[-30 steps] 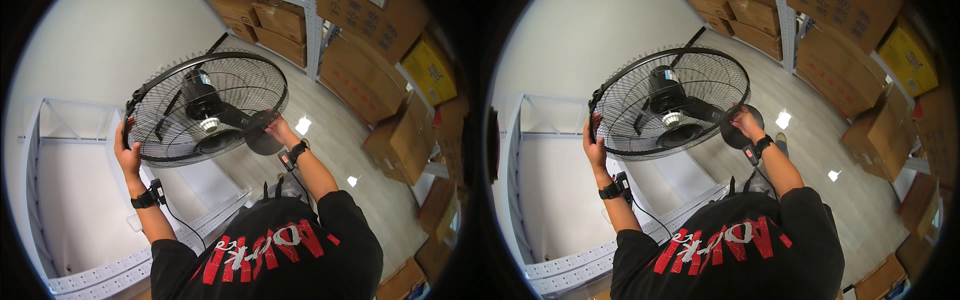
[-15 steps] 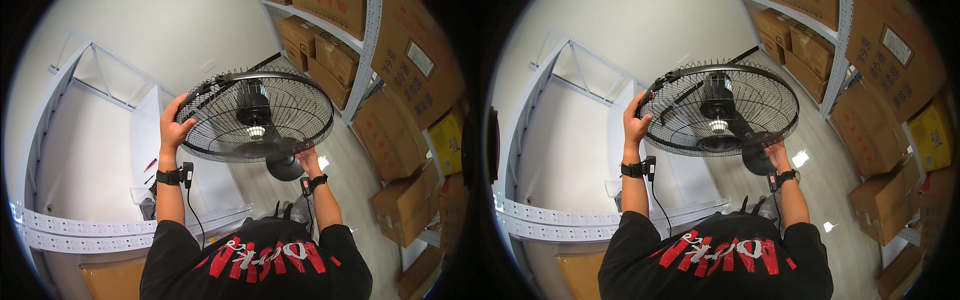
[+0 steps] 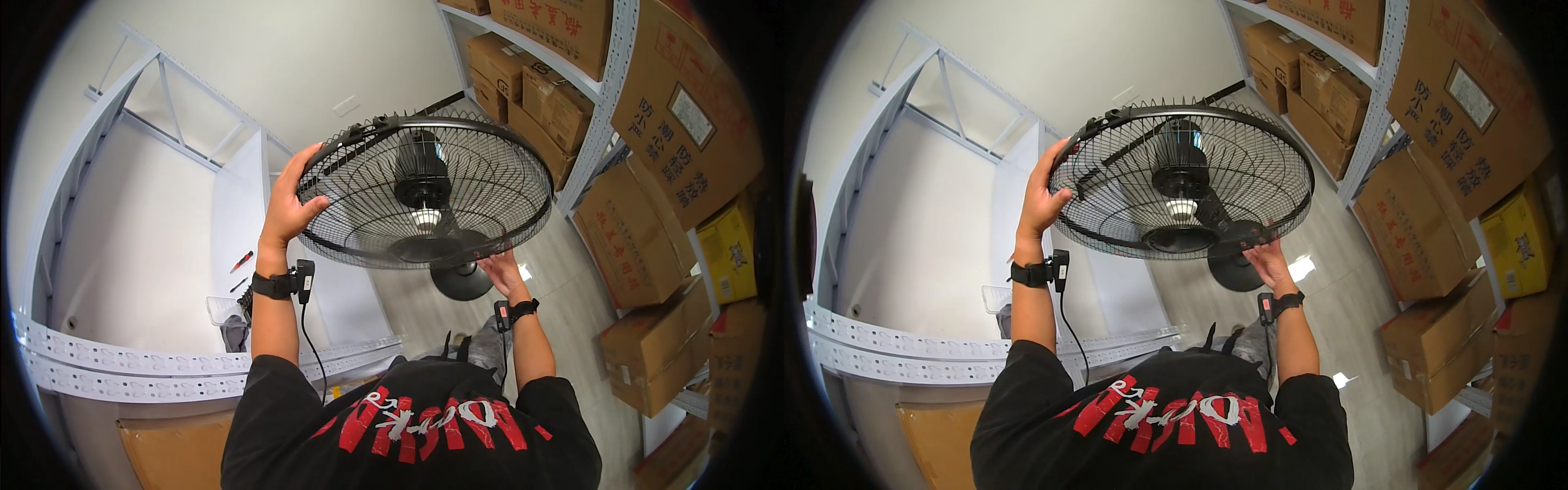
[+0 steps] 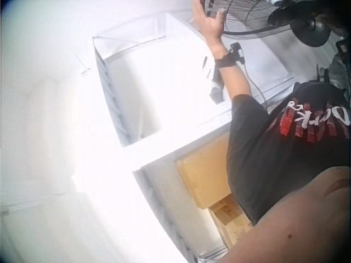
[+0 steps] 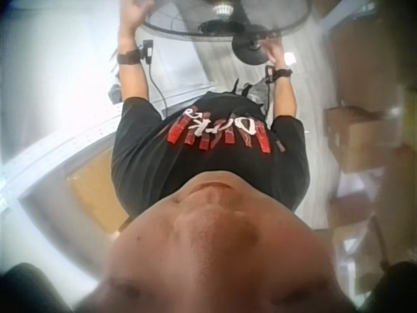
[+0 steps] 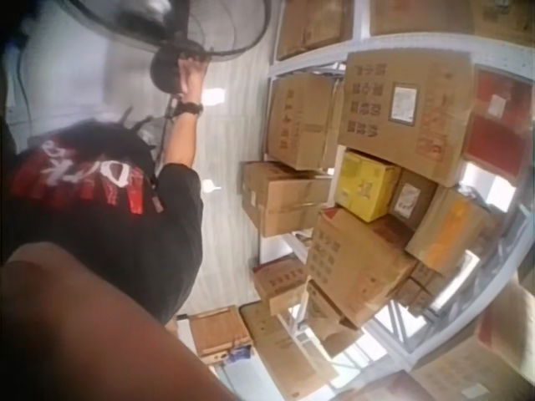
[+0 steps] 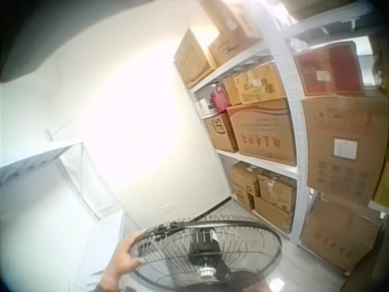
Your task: The person assembles a black standing fan by attaching the front grille to the fan head. They use a screwdriver to tighten screws around the grille, then place the screwdriver on a nearby shelf. The person continues to adjust and secure the fan components.
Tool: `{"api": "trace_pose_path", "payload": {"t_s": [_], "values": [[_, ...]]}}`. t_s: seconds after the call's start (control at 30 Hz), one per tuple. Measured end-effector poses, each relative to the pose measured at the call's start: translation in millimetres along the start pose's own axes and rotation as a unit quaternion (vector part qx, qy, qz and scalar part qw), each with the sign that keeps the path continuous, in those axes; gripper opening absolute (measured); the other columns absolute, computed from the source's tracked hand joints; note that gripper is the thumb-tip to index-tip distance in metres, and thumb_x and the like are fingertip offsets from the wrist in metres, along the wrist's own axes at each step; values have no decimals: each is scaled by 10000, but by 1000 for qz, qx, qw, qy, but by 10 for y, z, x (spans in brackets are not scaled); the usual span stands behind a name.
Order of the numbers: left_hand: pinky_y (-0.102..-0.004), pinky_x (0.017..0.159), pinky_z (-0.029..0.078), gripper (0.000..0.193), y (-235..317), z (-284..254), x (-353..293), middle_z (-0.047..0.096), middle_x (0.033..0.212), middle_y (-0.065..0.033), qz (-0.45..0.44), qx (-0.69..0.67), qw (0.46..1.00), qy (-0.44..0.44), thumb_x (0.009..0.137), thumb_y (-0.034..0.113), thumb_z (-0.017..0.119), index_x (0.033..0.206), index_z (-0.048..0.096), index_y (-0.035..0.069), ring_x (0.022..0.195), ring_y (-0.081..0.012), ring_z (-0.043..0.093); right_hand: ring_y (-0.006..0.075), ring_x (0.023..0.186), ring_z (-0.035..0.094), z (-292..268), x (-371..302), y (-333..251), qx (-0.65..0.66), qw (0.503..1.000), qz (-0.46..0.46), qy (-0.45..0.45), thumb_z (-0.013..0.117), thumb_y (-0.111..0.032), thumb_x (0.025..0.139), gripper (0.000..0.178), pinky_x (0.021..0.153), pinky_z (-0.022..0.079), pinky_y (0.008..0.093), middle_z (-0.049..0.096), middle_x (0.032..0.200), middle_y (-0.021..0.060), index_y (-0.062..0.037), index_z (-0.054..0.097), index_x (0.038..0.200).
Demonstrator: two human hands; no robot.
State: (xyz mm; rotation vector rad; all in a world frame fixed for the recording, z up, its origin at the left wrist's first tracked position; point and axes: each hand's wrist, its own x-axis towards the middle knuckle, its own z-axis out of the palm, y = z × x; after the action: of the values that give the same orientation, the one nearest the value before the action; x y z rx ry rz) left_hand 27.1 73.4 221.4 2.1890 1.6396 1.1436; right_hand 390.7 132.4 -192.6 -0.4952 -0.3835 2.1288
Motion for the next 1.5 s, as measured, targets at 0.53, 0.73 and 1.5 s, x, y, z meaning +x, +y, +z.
{"api": "trace_pose_path", "payload": {"t_s": [0.53,0.73,1.5], "values": [[-391,1126,424,898,108,-33,12,639,1359,-141,-28,-11,999,-26,721,427,894,1435,533,19,1294,-281,591,272,1110,672,75,48,-38,16,998,-32,50,582,-11,985,642,966,583,410,608,1308,77,-252,347,1532],[-384,1109,439,889,30,0,22,651,1330,-129,-33,-15,999,-12,711,390,905,1424,538,8,1264,-260,604,254,1048,677,40,122,16,10,997,-35,67,599,-5,991,671,983,584,439,598,1232,73,-230,299,1548],[-430,1080,466,942,-136,54,23,638,1333,-174,7,2,1000,10,813,650,779,1407,527,-36,1240,-291,616,259,1314,532,-243,372,430,-118,990,-53,52,623,-596,957,716,1028,498,406,500,1467,29,-225,333,1497]]}}
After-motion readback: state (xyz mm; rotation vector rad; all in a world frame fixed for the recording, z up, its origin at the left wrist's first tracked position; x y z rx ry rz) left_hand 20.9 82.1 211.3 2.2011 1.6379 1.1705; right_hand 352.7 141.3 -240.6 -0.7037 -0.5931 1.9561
